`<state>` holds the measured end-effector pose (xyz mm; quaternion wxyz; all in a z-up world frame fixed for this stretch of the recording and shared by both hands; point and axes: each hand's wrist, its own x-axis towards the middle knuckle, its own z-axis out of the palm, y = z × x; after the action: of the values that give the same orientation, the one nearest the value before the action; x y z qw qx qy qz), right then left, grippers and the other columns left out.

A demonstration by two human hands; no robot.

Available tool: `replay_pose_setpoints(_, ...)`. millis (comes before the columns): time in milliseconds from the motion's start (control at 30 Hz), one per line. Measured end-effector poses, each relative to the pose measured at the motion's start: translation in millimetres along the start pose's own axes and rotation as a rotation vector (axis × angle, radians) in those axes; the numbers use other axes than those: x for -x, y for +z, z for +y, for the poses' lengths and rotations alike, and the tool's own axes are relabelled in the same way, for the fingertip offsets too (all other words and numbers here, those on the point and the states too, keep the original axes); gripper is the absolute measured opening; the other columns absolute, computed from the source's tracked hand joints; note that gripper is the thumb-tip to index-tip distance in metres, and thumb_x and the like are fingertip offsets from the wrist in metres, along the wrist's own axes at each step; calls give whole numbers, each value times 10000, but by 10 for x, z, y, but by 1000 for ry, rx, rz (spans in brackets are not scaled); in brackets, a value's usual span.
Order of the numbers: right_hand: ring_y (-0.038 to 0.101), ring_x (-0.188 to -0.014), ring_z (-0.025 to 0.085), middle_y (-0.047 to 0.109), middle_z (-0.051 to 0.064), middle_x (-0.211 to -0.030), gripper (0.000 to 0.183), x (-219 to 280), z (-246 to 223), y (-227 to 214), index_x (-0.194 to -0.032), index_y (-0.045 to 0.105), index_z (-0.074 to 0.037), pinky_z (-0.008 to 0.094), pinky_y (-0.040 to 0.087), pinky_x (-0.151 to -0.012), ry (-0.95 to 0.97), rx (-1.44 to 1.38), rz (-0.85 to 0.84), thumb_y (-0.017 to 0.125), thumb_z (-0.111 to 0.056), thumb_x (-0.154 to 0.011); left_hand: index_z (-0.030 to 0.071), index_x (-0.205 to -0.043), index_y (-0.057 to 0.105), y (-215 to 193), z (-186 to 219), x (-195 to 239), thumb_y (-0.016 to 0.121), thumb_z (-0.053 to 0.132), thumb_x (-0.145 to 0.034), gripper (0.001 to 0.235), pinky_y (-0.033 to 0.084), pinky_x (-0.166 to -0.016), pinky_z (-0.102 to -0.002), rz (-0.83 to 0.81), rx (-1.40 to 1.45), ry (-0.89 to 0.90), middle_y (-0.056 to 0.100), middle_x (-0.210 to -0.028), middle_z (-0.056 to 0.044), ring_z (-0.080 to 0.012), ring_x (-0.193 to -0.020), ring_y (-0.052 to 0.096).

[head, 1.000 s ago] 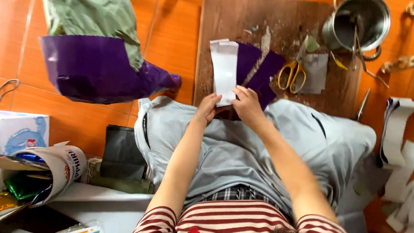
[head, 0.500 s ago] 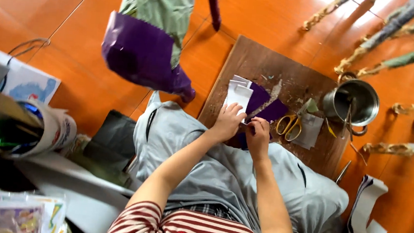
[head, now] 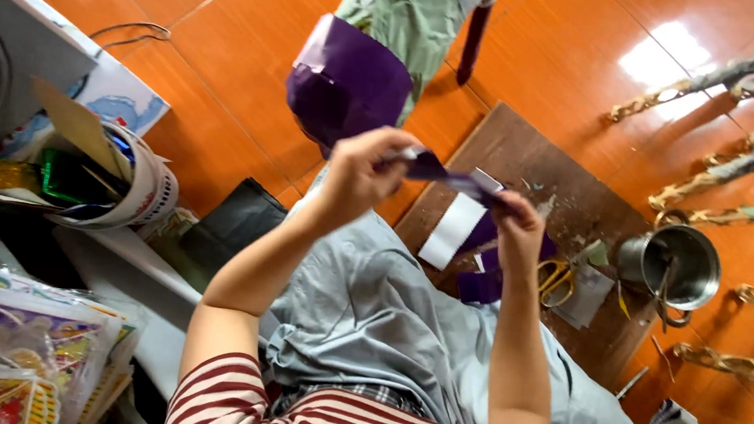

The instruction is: Cutting and gluing purple and white paper strips onto a large paper mache structure.

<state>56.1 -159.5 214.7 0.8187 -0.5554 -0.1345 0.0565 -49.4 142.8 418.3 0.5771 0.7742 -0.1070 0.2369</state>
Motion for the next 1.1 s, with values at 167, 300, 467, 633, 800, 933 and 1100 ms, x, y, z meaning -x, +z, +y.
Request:
replay_pose_setpoints(167,631,-778,117,695,73,-875,81,-737,-323,444,-1004,723,48,250,528,-689,-23,-200,-156,696,74,-1075,-22,-1086,711,-800,41,-412,710,17,-1062,46,520,-799,-196,230,101,-118,650,-971,4,-42,-899,589)
replay_pose_setpoints(300,715,-890,129,739,73,-1020,111,-880,-863,1109,-1060,699,20,256,606,-801,38,-210,-70,682,16,-950,-9,-1103,747,-1158,14,-647,670,77,-1065,122,530,-740,-208,227,391,-203,726,-929,-14,-58,-807,629)
replay_pose_setpoints(467,709,-827,265,742,203,-1043,257,-601,-789,657,-1179,687,47,362,599,-734,359,346,88,641,-56,-948,-10,-1123,725,-1183,191,-646,655,52,-1047,121,606,-796,-229,68,302,-147,759,-964,-25,-78,-846,709)
replay_pose_setpoints(633,561,-1208,297,549,158,-1408,676,-416,-748,473,-1485,434,-81,451,452,-1043,733,1371,-413,724,-202,-887,-26,-1107,709,-995,454,-794,640,14,-1062,92,605,-796,-243,-120,338,-102,733,-968,-25,-75,-865,696)
replay_pose_setpoints(800,271,-1525,285,238,110,-1690,1073,-682,-1643,1467,-1622,231,-136,434,203,-1200,268,1146,-412,845,-235,-748,-21,-1090,719,-809,782,-1042,649,13,-1042,91,600,-726,-244,-253,211,-99,733,-901,-26,-74,-808,709)
replay_pose_setpoints(933,230,-1608,333,289,166,-1701,965,-1155,-1632,1727,-1608,322,-89,496,176,-1343,-289,596,-519,876,-114,-819,-32,-1157,703,-798,683,-1179,685,24,-1110,76,597,-883,-251,-250,168,129,719,-1029,-12,-65,-972,665)
replay_pose_setpoints(1100,592,-1377,295,652,120,-1353,293,-1519,-1300,1625,-1095,655,-66,487,327,-1250,-58,368,-570,847,-87,-875,-2,-1005,707,-1208,71,-1401,712,69,-1064,92,473,-703,-223,37,112,48,657,-881,40,-46,-774,569)
